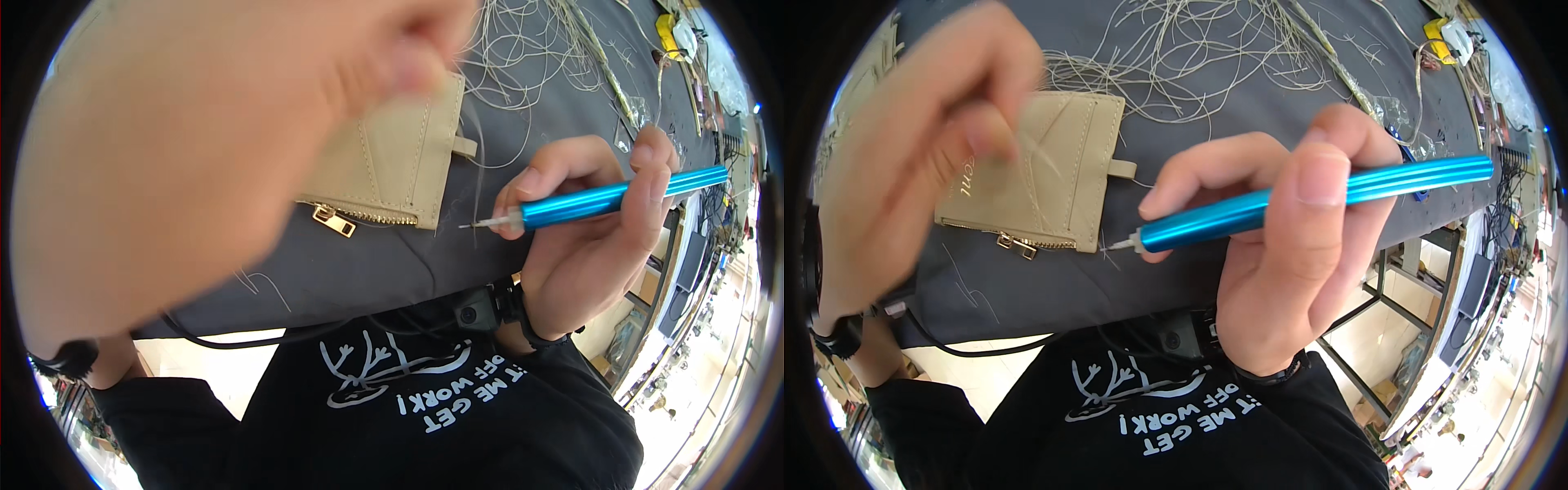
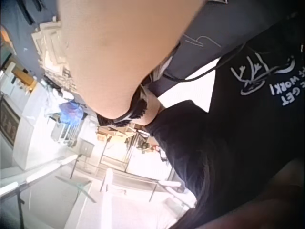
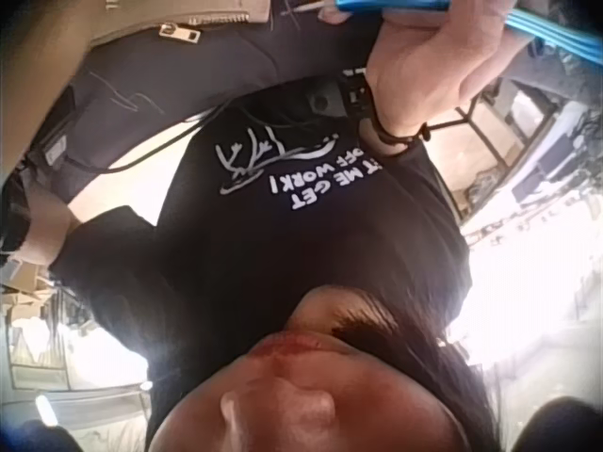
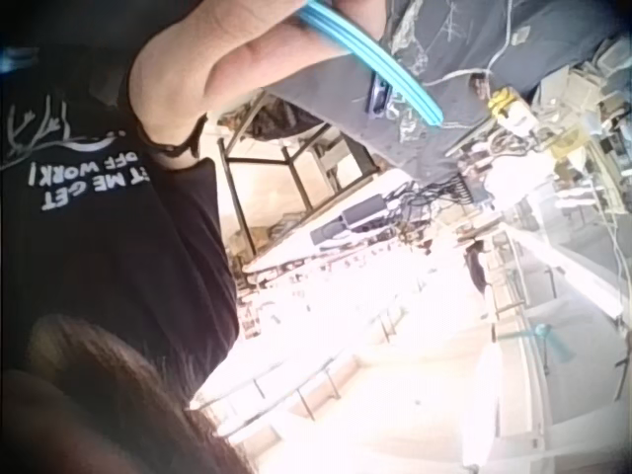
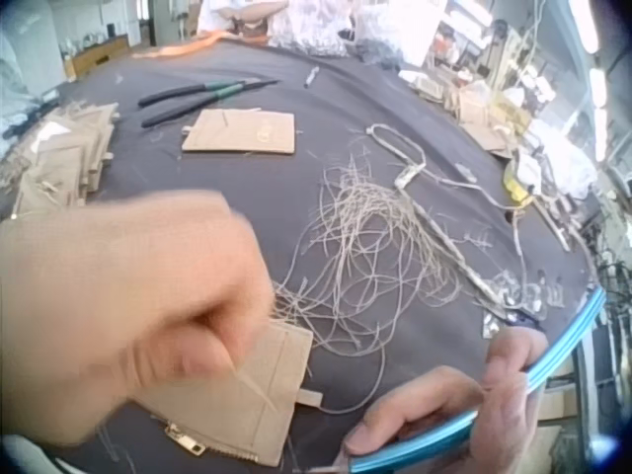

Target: The person hand-sews beige leather pouches using a blue awl and thread. They repeatedly pick up pouches from a pile, stitch along the edges, and place them back down. The workspace is cluttered with loose threads and tools.

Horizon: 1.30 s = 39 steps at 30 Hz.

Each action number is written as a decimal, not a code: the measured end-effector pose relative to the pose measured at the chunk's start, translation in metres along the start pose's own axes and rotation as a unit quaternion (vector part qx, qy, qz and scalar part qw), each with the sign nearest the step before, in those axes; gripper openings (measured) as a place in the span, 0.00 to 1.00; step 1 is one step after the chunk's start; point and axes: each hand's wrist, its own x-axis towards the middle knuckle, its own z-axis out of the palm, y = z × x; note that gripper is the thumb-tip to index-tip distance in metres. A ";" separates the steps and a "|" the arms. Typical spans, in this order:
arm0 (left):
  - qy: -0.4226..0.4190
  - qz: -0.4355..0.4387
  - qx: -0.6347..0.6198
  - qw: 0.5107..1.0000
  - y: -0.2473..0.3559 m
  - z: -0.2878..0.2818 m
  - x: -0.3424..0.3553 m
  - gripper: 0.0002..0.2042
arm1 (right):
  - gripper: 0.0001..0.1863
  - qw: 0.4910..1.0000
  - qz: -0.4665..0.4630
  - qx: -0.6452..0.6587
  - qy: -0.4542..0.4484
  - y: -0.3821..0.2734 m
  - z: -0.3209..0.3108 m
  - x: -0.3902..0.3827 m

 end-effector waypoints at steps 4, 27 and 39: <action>0.128 -0.027 0.202 0.971 -0.009 -0.015 0.010 0.13 | 0.12 1.000 -0.012 0.017 0.007 0.001 -0.004 0.000; 0.173 -0.172 0.099 0.965 0.023 -0.043 -0.041 0.08 | 0.14 0.984 -0.017 0.070 0.165 -0.019 -0.040 0.006; 0.096 -0.387 0.115 0.910 0.015 -0.045 -0.176 0.18 | 0.13 0.983 -0.010 0.107 0.151 -0.011 -0.045 0.017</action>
